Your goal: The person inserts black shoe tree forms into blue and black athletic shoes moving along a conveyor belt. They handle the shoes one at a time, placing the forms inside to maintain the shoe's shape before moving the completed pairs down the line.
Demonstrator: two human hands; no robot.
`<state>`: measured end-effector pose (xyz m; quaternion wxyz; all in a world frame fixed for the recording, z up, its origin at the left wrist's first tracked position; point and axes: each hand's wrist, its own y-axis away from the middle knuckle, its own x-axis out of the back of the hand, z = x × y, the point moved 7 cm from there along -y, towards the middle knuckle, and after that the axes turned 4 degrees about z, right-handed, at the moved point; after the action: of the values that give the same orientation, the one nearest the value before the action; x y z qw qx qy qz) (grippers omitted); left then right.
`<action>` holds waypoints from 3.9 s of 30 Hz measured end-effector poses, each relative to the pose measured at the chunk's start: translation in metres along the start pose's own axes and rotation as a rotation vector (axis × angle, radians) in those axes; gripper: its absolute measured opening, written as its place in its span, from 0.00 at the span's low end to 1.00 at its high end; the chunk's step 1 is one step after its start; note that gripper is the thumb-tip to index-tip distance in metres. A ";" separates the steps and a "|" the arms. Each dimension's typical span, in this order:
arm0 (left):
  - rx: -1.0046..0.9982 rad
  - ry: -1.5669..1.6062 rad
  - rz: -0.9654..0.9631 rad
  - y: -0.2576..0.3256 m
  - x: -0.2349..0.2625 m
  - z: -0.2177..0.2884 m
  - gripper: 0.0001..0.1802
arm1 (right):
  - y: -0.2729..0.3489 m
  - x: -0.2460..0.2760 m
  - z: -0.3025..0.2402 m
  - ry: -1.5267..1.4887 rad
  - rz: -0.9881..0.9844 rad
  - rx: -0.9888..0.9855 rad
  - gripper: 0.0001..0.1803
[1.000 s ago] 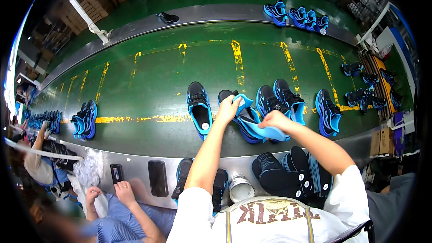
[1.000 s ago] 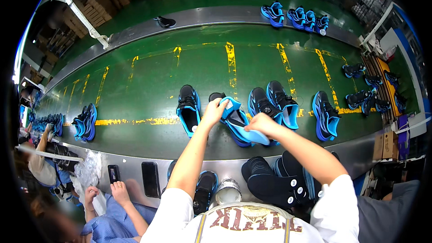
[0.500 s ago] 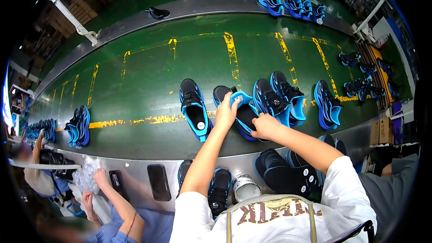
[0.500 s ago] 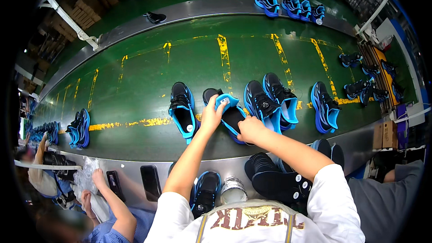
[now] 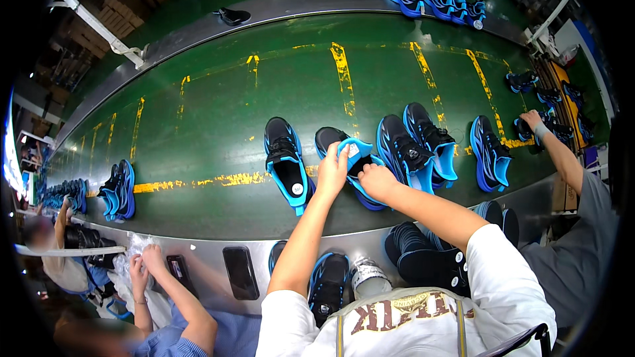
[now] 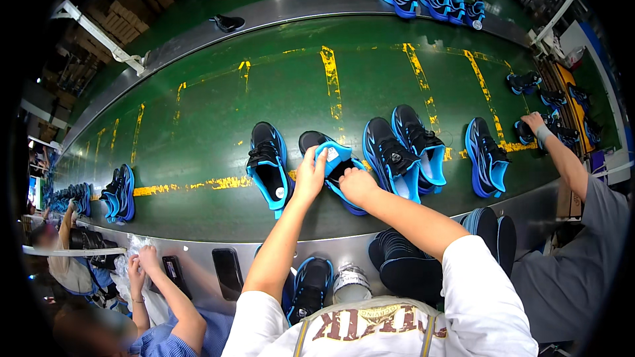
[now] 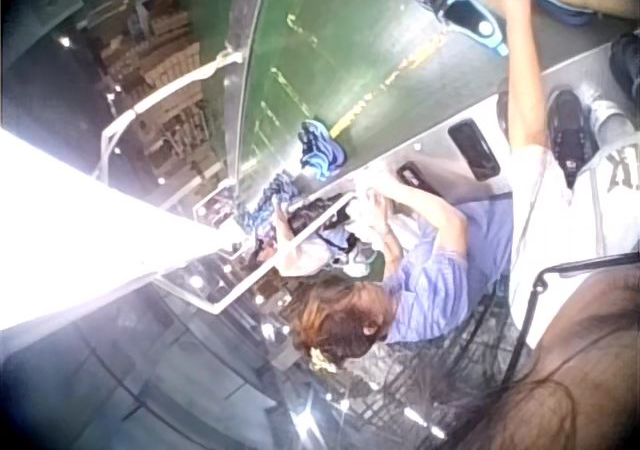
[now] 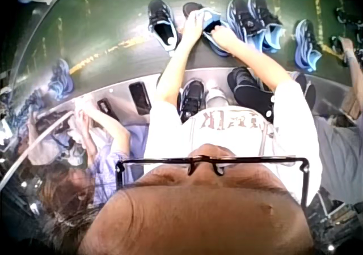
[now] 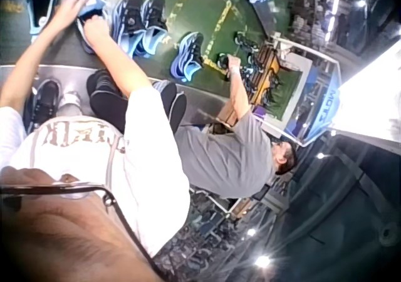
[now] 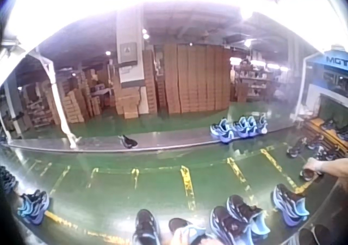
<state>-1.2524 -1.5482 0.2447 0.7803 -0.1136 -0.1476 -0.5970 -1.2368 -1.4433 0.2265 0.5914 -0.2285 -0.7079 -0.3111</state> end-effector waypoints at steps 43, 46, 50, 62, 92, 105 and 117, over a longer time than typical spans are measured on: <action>0.108 0.063 -0.064 0.005 -0.005 0.000 0.15 | 0.072 0.042 -0.004 -0.195 0.120 0.255 0.17; 0.104 0.157 -0.133 0.020 -0.002 0.013 0.11 | 0.113 0.061 0.002 -0.304 0.396 0.138 0.11; -0.100 0.095 -0.158 0.041 -0.017 0.048 0.15 | 0.139 0.043 0.011 -0.369 0.376 0.044 0.10; -0.220 -0.618 0.237 -0.034 0.060 0.087 0.17 | 0.258 0.079 0.071 -0.557 0.367 -0.329 0.20; 0.190 -1.172 0.120 0.340 0.094 0.022 0.18 | 0.326 0.067 0.028 -0.646 0.425 -0.268 0.29; 0.166 -0.821 -0.003 0.322 0.071 0.036 0.23 | 0.394 0.030 -0.026 -0.681 0.232 -0.536 0.38; -0.396 -0.570 -0.276 0.270 0.030 0.081 0.23 | 0.406 0.116 -0.061 -0.327 0.748 -0.434 0.23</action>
<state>-0.9921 -1.4754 0.3307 0.5828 -0.4031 -0.2545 -0.6581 -0.9360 -1.2069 0.4156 0.4822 -0.6326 -0.5795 -0.1772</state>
